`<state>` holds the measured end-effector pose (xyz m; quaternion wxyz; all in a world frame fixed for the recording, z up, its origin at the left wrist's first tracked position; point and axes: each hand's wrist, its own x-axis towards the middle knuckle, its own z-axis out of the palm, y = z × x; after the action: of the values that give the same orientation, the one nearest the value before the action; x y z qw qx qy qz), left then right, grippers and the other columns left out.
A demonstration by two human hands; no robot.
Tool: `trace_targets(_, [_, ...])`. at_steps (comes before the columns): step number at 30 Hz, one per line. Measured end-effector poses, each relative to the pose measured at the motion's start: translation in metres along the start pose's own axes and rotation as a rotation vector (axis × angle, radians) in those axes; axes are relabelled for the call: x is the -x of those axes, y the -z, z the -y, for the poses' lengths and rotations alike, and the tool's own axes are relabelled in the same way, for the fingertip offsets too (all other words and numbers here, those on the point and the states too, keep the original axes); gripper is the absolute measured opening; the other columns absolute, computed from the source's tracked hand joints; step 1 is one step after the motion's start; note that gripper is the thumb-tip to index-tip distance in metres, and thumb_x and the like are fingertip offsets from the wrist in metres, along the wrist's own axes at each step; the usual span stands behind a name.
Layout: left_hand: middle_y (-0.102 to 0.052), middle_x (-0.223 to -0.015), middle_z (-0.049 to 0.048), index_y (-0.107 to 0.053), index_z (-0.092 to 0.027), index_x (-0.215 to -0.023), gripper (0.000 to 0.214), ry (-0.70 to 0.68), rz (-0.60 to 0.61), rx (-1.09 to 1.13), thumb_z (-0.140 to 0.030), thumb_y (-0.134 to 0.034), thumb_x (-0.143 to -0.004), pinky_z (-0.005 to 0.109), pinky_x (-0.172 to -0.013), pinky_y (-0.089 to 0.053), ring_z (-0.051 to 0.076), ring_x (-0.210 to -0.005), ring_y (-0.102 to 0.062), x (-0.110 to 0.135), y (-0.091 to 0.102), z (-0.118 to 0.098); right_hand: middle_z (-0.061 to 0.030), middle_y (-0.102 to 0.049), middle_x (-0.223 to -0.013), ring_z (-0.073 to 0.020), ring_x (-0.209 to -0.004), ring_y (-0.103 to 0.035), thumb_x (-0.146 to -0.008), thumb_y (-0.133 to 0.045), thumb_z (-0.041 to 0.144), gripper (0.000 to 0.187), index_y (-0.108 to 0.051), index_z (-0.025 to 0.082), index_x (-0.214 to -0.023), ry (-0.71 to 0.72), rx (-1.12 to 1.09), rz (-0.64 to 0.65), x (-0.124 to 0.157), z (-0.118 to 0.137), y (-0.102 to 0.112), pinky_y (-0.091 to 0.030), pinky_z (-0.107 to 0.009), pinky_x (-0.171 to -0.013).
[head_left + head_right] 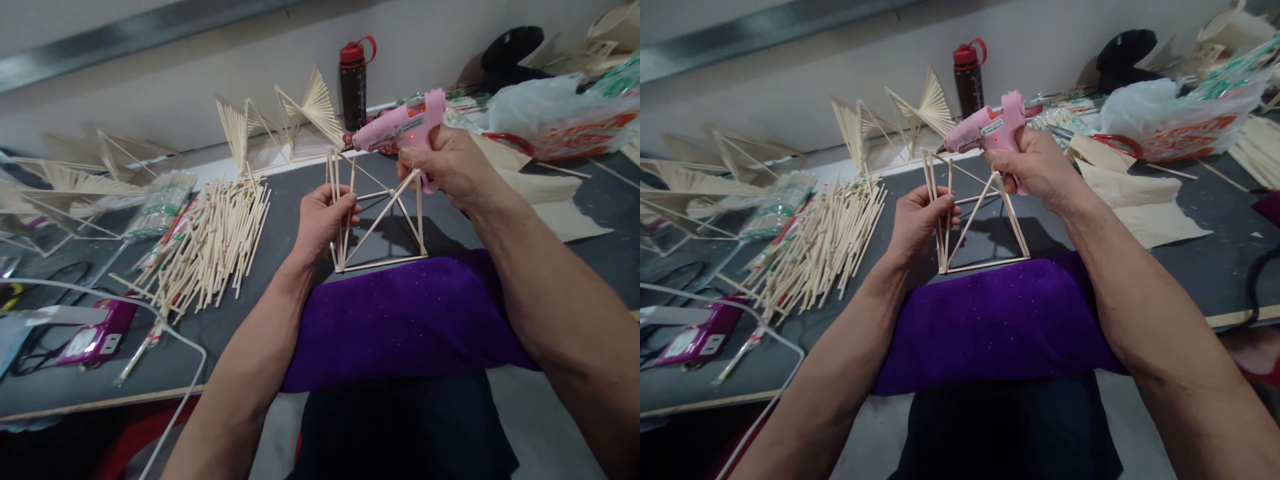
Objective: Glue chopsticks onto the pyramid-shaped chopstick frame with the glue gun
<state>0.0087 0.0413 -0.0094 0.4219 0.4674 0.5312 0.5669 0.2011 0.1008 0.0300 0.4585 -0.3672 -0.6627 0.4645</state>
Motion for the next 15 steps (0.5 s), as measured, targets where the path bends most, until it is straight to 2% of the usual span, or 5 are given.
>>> trace_targets(15, [-0.066,-0.064,0.0007,-0.065,-0.016,-0.082,0.009,-0.015,-0.001,0.009,-0.021,-0.070,-0.076,0.024,-0.055,-0.054,0.011,-0.056,-0.064,0.0001,0.0001,0.0005,0.0043,-0.053,-0.048,-0.0030,-0.037,-0.040,-0.087,-0.064,0.008,0.024,-0.057,0.014,-0.065,0.034,-0.038,0.024,-0.0015,-0.0018,0.0027,-0.025,-0.016,-0.034])
